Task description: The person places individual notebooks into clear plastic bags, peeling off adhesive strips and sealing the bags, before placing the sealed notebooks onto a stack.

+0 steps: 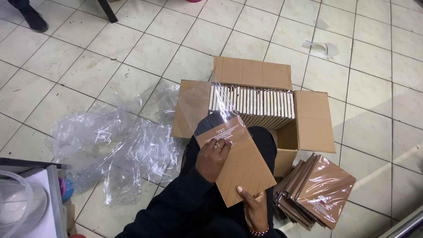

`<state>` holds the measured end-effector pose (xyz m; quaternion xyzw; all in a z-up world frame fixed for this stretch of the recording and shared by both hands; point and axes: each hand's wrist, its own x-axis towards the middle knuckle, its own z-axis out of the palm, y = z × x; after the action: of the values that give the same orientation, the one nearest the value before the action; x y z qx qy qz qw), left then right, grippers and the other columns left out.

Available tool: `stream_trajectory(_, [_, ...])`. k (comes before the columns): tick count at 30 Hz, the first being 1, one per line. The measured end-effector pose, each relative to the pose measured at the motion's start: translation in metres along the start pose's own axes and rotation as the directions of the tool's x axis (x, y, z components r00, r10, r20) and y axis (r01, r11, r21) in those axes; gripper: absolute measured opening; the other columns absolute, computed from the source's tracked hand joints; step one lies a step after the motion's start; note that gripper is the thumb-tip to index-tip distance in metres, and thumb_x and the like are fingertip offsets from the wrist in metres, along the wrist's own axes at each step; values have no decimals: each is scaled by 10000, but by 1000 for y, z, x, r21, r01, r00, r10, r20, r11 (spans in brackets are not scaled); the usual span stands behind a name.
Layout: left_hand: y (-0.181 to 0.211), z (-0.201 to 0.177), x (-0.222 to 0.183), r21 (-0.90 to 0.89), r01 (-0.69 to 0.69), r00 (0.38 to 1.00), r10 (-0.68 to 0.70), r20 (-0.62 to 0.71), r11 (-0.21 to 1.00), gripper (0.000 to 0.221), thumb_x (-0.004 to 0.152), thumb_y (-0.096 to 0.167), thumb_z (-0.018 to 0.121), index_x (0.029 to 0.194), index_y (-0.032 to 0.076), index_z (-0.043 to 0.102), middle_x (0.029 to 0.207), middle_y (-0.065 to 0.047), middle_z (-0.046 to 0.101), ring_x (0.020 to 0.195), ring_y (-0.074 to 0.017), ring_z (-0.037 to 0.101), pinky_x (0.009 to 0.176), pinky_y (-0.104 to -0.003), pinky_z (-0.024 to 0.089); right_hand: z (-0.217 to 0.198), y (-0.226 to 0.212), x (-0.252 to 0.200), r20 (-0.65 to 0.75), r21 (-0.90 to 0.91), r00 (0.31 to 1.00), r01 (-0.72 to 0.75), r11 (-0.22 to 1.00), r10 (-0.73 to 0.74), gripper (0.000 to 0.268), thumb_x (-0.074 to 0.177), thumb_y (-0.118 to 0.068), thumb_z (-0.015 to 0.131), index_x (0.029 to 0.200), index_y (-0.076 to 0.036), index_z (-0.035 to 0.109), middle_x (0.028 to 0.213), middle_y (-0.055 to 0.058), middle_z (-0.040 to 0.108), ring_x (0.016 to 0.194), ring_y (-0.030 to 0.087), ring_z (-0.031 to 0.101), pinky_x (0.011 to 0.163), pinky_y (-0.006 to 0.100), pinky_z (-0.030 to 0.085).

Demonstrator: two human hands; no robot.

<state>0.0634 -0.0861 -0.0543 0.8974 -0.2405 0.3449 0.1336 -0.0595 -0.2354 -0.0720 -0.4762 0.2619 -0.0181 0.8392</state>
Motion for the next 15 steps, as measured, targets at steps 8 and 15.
stream_trajectory(8, [5, -8, 4, -136, 4, 998, -13, -62, 991, 119, 955, 63, 702, 1068, 59, 736, 1045, -73, 737, 896, -260, 662, 756, -387, 555, 16, -13, -7, -114, -16, 993, -32, 999, 30, 701, 737, 144, 686, 1409, 36, 516, 1308, 223, 638, 1242, 356, 608, 1106, 455, 461])
stream_trajectory(15, [31, -14, 2, -41, -86, 996, 87, 11, 995, 92, 955, 62, 647, 1039, 84, 677, 939, -60, 608, 825, -250, 606, 675, -360, 511, 22, -15, -7, -113, 79, 993, -36, 996, 45, 663, 762, 180, 631, 1408, 73, 525, 1308, 259, 642, 1238, 378, 607, 1094, 459, 457])
